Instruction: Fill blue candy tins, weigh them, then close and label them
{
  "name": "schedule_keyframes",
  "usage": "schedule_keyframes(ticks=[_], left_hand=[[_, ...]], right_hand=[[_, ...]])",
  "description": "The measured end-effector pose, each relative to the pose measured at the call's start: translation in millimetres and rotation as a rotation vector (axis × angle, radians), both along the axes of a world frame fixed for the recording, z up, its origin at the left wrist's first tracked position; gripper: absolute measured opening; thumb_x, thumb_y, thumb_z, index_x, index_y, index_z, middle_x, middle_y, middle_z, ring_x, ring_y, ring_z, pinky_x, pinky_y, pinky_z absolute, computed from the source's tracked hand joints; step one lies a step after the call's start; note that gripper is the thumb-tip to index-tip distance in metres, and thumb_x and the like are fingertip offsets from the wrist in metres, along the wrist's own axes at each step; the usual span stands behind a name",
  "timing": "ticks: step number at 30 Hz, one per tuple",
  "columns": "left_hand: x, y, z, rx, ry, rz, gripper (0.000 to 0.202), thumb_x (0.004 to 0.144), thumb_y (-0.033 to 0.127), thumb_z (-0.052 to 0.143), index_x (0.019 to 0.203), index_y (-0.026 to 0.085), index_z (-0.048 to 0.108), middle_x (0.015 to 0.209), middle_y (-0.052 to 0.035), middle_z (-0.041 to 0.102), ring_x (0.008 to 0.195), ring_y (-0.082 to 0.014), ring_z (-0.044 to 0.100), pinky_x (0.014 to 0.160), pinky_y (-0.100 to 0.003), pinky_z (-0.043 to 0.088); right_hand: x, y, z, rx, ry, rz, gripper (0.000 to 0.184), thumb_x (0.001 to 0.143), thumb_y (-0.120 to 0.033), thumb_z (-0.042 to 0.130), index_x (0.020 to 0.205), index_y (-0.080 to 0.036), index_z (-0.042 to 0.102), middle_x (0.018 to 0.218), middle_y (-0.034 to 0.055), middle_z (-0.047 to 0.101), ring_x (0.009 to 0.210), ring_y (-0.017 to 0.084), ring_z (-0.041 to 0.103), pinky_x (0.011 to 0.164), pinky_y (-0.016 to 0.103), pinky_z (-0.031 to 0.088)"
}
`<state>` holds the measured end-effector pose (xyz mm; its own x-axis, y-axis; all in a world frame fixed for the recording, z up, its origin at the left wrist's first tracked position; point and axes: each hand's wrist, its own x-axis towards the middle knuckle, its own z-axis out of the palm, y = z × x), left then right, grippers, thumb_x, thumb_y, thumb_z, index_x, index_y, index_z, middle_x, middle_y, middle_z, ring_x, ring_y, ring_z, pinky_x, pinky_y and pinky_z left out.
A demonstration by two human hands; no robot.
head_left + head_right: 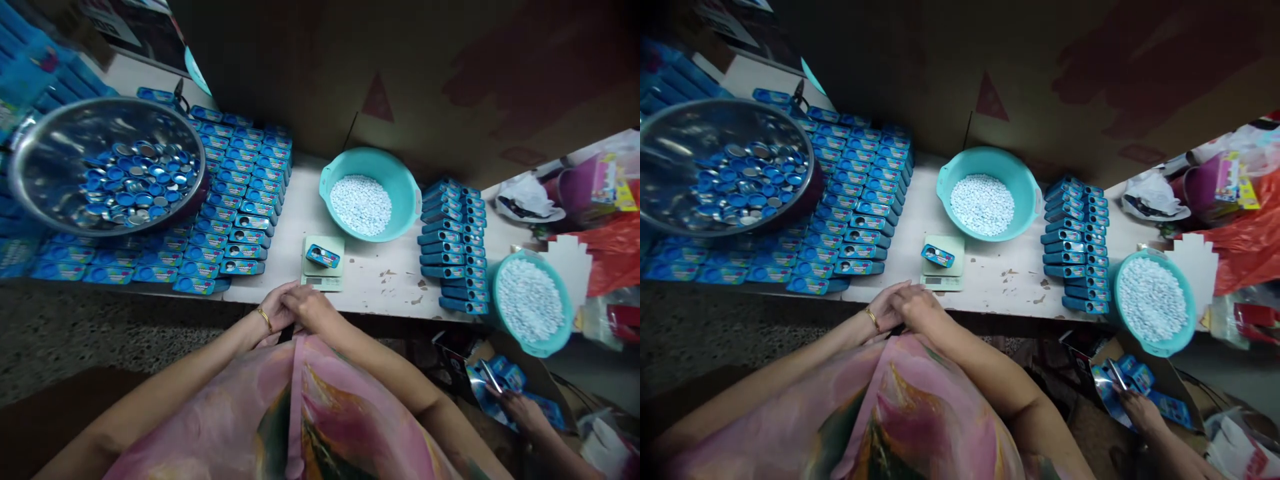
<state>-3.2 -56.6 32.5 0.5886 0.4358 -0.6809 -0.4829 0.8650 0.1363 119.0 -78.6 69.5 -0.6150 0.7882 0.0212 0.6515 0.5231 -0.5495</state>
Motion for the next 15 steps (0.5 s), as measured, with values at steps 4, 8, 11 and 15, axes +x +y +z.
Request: schedule_keyframes(ticks=[4, 8, 11, 15], left_hand=[[-15, -9, -6.5, -0.034, 0.046, -0.034, 0.022, 0.080, 0.018, 0.044, 0.086, 0.005, 0.060, 0.079, -0.0118, 0.065, 0.074, -0.0174, 0.062, 0.072, -0.028, 0.048], [-17, -12, -4.7, 0.015, 0.033, -0.046, 0.021, 0.080, 0.015, 0.043, 0.082, 0.004, 0.061, 0.076, -0.0112, 0.064, 0.069, -0.0156, 0.062, 0.069, -0.026, 0.049], [-13, -9, -1.0, 0.059, 0.028, -0.021, 0.019, 0.080, 0.012, 0.043, 0.075, 0.005, 0.060, 0.070, -0.0096, 0.064, 0.063, -0.0139, 0.061, 0.063, -0.024, 0.050], [-11, -2, 1.4, 0.064, 0.091, 0.047, 0.015, 0.079, 0.010, 0.045, 0.076, 0.006, 0.060, 0.070, -0.0088, 0.064, 0.064, -0.0136, 0.061, 0.064, -0.024, 0.051]], right_hand=[[-10, -12, -23.2, 0.063, -0.111, 0.037, 0.021, 0.075, -0.017, 0.054, 0.095, -0.013, 0.056, 0.092, 0.0077, 0.059, 0.081, 0.018, 0.051, 0.066, 0.027, 0.042], [-6, -16, -29.7, 0.079, -0.108, 0.036, 0.022, 0.074, -0.022, 0.056, 0.095, -0.015, 0.056, 0.095, 0.0056, 0.058, 0.084, 0.018, 0.050, 0.068, 0.027, 0.042], [-2, -17, -25.9, 0.101, -0.029, 0.008, 0.030, 0.073, -0.031, 0.058, 0.099, -0.015, 0.056, 0.099, 0.0059, 0.057, 0.089, 0.019, 0.049, 0.070, 0.027, 0.043], [20, -5, -13.2, 0.126, 0.193, -0.144, 0.022, 0.083, -0.019, 0.043, 0.099, -0.019, 0.059, 0.096, 0.0050, 0.059, 0.091, 0.015, 0.051, 0.079, 0.023, 0.041]])
